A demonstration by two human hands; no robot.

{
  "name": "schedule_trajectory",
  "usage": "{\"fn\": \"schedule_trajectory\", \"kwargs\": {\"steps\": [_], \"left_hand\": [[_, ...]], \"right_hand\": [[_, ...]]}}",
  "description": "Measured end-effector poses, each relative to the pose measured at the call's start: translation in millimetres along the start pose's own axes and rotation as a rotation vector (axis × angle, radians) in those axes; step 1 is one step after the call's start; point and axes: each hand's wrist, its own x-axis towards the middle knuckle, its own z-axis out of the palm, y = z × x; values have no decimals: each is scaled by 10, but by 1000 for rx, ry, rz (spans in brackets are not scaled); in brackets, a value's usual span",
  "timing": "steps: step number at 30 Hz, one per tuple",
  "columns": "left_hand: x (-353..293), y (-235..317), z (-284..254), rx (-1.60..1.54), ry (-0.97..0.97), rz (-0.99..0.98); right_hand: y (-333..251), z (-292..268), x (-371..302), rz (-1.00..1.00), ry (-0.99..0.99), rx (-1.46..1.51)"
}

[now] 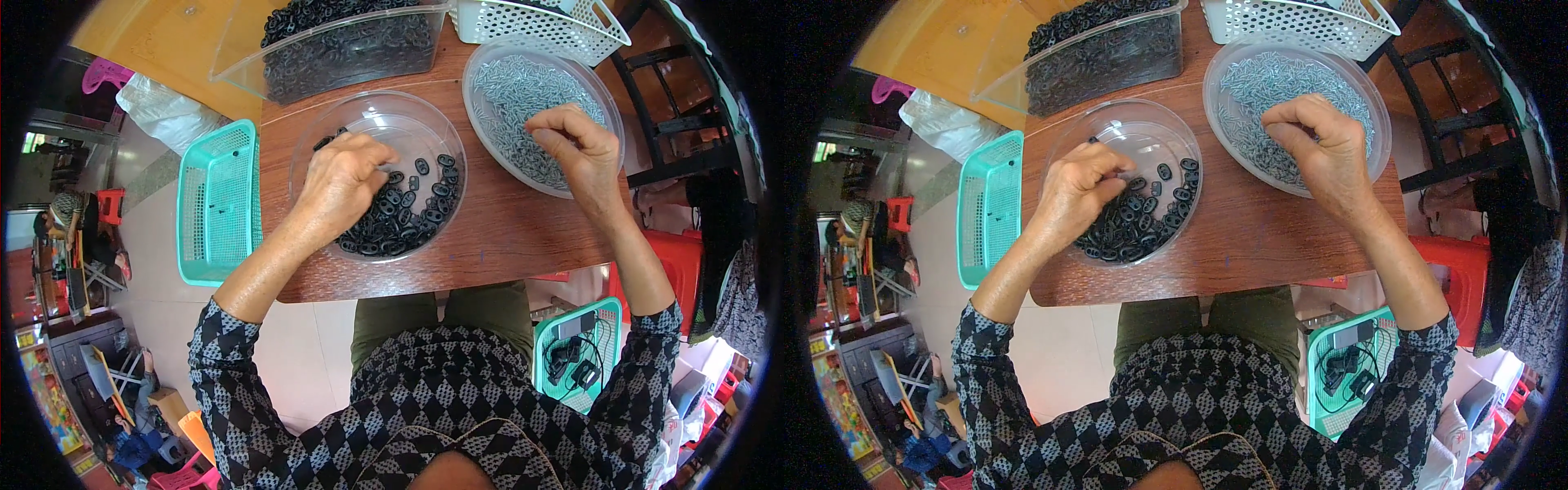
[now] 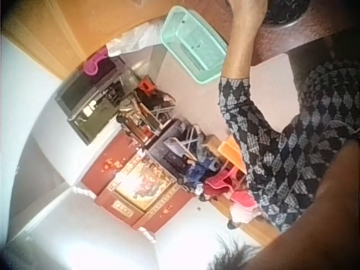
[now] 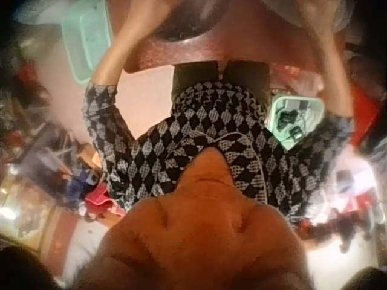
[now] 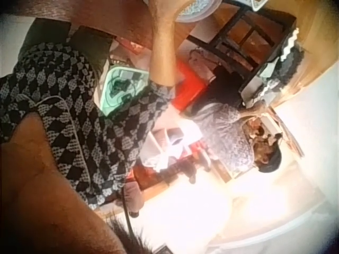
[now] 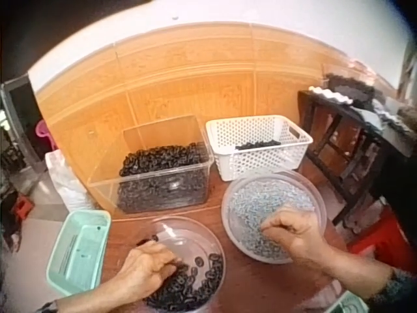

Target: The person assembles plastic cord locks by taking springs and plastic components from containers and inserting the springs into the plastic pieces by hand.

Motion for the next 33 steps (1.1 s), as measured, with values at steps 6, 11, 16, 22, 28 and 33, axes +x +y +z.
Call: {"fn": "schedule_trajectory", "kwargs": {"steps": [6, 11, 16, 22, 28, 33], "left_hand": [[137, 150, 234, 271, -50, 112], [198, 201, 327, 476, -65, 239], [160, 179, 389, 387, -98, 185], [66, 159, 318, 307, -123, 121], [-49, 263, 164, 114, -32, 27], [-195, 370, 83, -390, 53, -307]], "right_hand": [[-110, 48, 22, 23, -32, 9], [-95, 45, 3, -34, -10, -15], [54, -23, -35, 31, 36, 41], [164, -53, 13, 134, 25, -1], [249, 32, 218, -89, -27, -230], [329, 170, 453, -254, -171, -546]]}}
